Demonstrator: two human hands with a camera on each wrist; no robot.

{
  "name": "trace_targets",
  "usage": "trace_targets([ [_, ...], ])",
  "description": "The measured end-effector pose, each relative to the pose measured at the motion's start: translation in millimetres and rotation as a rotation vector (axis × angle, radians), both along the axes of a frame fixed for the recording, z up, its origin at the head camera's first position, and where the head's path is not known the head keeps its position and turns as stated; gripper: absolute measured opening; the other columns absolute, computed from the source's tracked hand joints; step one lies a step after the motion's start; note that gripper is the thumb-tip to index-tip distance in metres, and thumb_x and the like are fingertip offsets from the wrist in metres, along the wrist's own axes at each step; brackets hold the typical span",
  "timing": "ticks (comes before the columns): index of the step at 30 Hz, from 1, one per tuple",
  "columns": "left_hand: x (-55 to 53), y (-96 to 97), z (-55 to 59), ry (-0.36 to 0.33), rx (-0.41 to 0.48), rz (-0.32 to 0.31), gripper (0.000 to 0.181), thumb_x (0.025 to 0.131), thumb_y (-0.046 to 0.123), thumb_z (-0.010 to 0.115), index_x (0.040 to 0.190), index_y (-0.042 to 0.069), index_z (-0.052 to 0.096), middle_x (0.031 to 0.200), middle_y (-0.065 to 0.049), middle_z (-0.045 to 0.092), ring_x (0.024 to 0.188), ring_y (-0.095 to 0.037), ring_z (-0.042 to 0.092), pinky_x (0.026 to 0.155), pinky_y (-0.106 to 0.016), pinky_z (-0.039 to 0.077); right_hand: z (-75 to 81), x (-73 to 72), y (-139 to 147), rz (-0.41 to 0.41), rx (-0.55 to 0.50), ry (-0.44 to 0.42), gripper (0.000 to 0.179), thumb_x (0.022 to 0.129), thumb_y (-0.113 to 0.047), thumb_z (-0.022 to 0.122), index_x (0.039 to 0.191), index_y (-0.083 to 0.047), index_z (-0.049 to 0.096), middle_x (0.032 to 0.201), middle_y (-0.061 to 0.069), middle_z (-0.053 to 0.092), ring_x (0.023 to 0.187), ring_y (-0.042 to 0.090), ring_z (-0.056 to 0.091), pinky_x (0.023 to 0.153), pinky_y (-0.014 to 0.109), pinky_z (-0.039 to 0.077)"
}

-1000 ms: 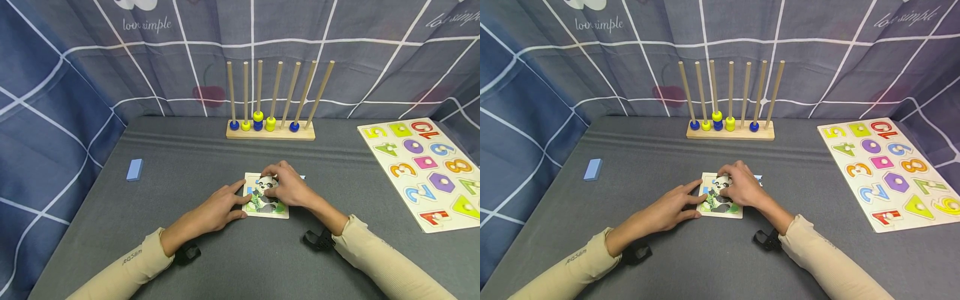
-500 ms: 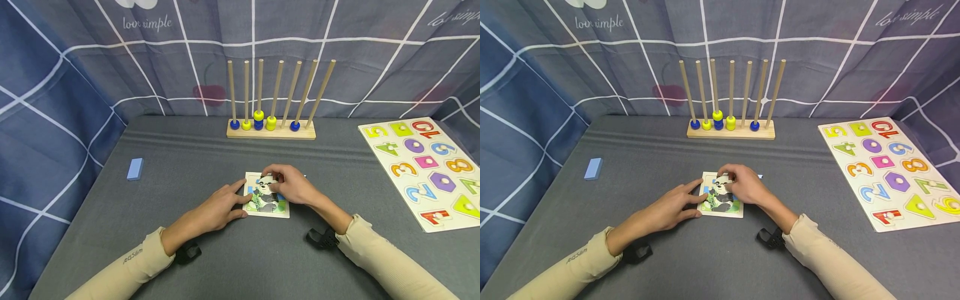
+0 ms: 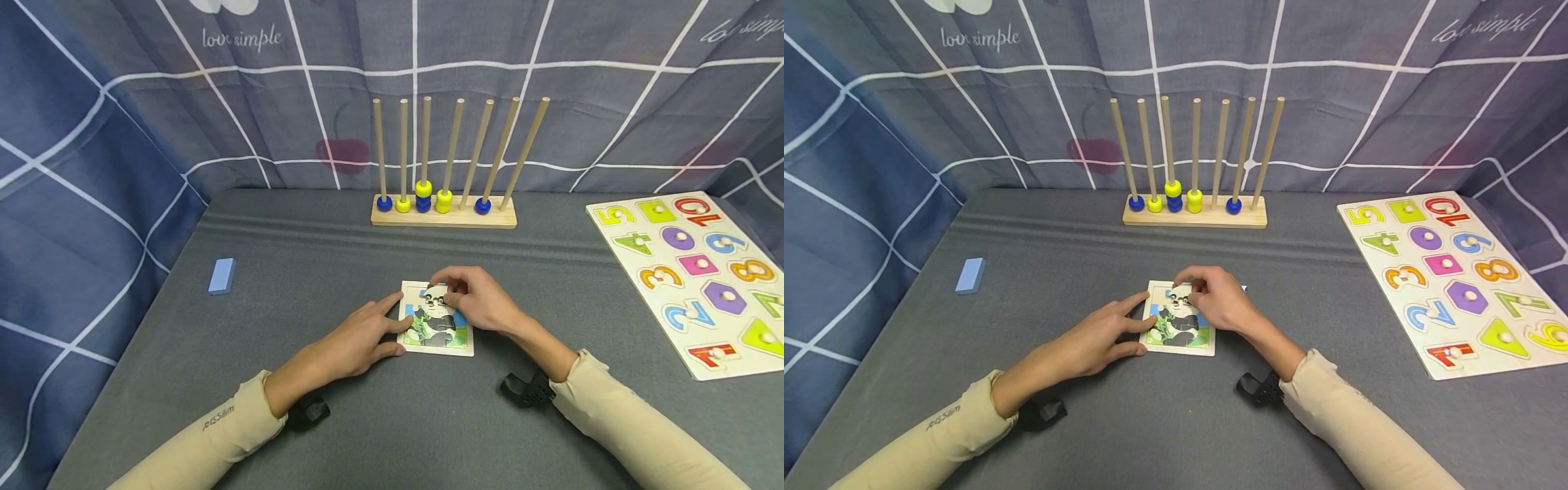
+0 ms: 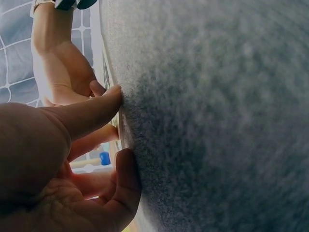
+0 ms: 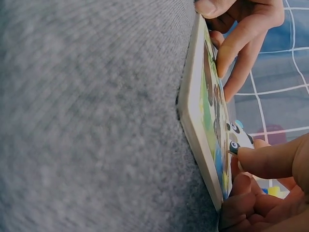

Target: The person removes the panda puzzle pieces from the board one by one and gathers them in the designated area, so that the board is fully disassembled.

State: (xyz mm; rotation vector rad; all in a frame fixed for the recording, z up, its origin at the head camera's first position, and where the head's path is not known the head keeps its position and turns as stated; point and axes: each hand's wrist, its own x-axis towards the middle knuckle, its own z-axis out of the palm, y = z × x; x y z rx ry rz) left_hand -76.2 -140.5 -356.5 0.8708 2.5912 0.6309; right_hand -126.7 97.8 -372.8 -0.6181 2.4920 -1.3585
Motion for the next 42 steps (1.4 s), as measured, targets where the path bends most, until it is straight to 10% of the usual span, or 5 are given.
trace_targets([
  [42,0.5,0.6,-1.7,0.03,0.0,-0.015,0.048,0.092,0.024,0.071,0.136,0.006,0.06,0.154,-0.027,0.031,0.126,-0.045,0.046,0.1,-0.053,0.039,10.2,25.2,99,-0.21,0.026,-0.073,0.026,0.097,-0.004,0.06,0.121,0.002,0.065,0.088,0.009,0.061,0.071,0.017,0.051,0.063,0.028,0.041],
])
